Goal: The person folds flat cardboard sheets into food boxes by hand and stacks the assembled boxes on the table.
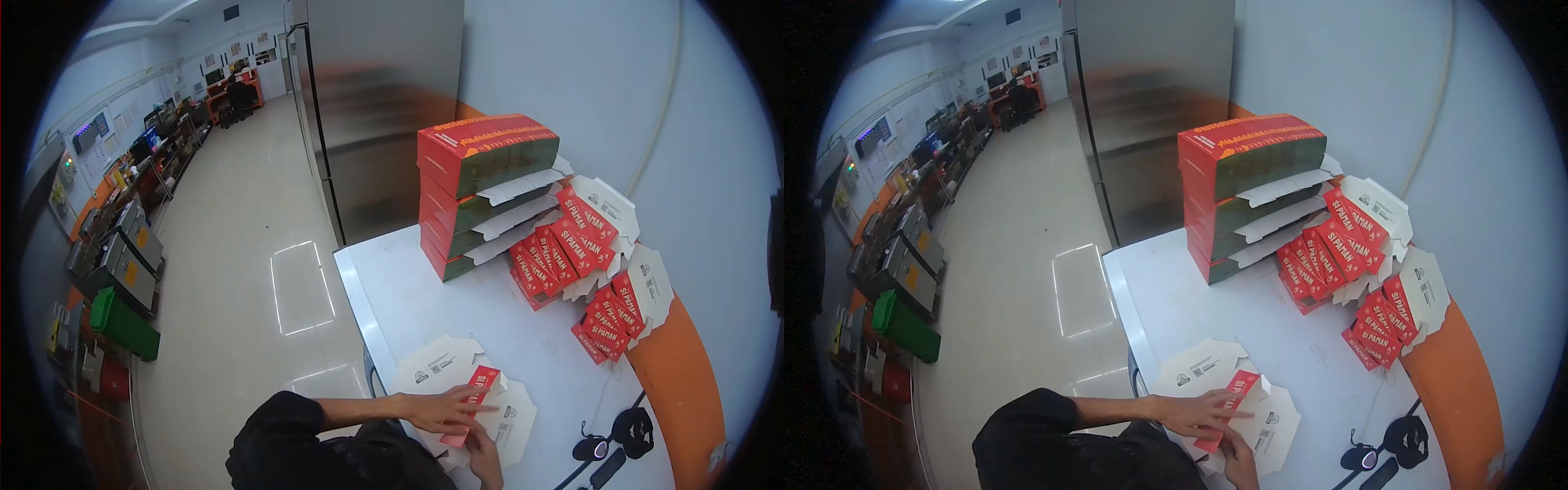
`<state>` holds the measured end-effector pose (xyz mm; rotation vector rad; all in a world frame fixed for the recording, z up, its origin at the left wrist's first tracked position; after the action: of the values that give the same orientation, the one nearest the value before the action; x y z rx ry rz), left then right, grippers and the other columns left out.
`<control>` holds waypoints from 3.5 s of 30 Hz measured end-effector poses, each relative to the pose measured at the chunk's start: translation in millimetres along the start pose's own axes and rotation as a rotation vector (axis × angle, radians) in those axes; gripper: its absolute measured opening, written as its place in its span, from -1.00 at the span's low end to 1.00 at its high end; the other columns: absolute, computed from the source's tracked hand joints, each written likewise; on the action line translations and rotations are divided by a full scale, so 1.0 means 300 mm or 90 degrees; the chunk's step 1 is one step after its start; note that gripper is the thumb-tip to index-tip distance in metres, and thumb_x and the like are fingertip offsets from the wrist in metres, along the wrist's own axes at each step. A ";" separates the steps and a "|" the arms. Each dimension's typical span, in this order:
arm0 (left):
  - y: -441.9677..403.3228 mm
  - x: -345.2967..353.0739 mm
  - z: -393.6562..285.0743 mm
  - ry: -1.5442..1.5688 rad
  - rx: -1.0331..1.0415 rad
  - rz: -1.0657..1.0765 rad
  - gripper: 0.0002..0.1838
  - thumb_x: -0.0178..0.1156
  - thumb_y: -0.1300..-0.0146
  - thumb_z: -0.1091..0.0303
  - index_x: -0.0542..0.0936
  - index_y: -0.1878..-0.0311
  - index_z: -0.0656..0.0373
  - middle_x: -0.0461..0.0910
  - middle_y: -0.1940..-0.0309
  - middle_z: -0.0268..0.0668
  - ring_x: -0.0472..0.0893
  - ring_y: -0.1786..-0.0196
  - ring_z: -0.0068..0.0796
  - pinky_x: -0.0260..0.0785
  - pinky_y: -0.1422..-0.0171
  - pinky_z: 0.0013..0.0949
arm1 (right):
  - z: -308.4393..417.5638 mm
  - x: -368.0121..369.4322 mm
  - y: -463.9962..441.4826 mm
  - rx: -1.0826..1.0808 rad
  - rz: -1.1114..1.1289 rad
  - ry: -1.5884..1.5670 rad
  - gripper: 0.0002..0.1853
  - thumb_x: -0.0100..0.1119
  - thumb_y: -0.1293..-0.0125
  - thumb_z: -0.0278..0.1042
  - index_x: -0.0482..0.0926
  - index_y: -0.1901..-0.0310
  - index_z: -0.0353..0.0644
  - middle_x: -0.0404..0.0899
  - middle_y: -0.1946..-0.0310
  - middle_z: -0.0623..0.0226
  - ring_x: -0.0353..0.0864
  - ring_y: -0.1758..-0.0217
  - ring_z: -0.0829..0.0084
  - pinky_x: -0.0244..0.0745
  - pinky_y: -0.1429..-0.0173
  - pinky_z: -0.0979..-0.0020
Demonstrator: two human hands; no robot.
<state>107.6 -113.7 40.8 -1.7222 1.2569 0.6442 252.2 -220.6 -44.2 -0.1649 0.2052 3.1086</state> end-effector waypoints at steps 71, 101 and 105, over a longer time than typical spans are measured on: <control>0.122 0.430 0.075 0.019 -0.036 0.384 -0.23 0.36 -0.35 -0.07 0.39 -0.60 -0.23 0.18 -0.63 -0.12 0.12 -0.66 0.15 -0.09 -0.70 0.32 | 0.545 -1.346 -0.320 -0.188 -0.529 0.090 0.16 0.55 -0.31 -0.31 -0.16 -0.72 -0.15 0.00 -0.65 -0.16 0.16 -0.68 0.04 0.48 -0.50 0.15; -0.112 -0.026 0.154 0.456 -0.388 -0.024 -0.85 0.47 -0.35 0.41 0.84 0.06 0.21 0.78 0.17 -0.24 0.74 0.13 -0.51 0.62 -0.01 -0.41 | 0.136 -0.131 0.093 -0.308 -0.383 0.239 -0.75 0.47 -0.29 -0.53 0.72 0.01 -0.15 0.74 0.00 0.32 0.52 -0.44 0.22 0.26 -0.62 -0.03; -0.023 -0.021 0.188 0.370 -0.411 -0.051 -0.82 0.46 -0.37 0.38 0.81 0.05 0.25 0.79 0.19 -0.24 0.74 0.15 -0.53 0.62 0.01 -0.41 | 0.106 -0.188 0.046 -0.285 -0.464 0.135 -0.82 0.41 -0.36 -0.47 0.71 0.03 -0.12 0.71 0.02 0.33 0.51 -0.45 0.24 0.09 -0.68 -0.10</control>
<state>116.7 -60.7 21.6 -2.6156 1.4466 0.5522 304.6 -230.8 -5.1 -0.4573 -0.4514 2.3548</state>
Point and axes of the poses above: each hand's wrist, its own y-axis away from the middle knuckle, its own x-axis out of the palm, z = x × y, the point moved 6 cm from there along -y, towards the middle knuckle
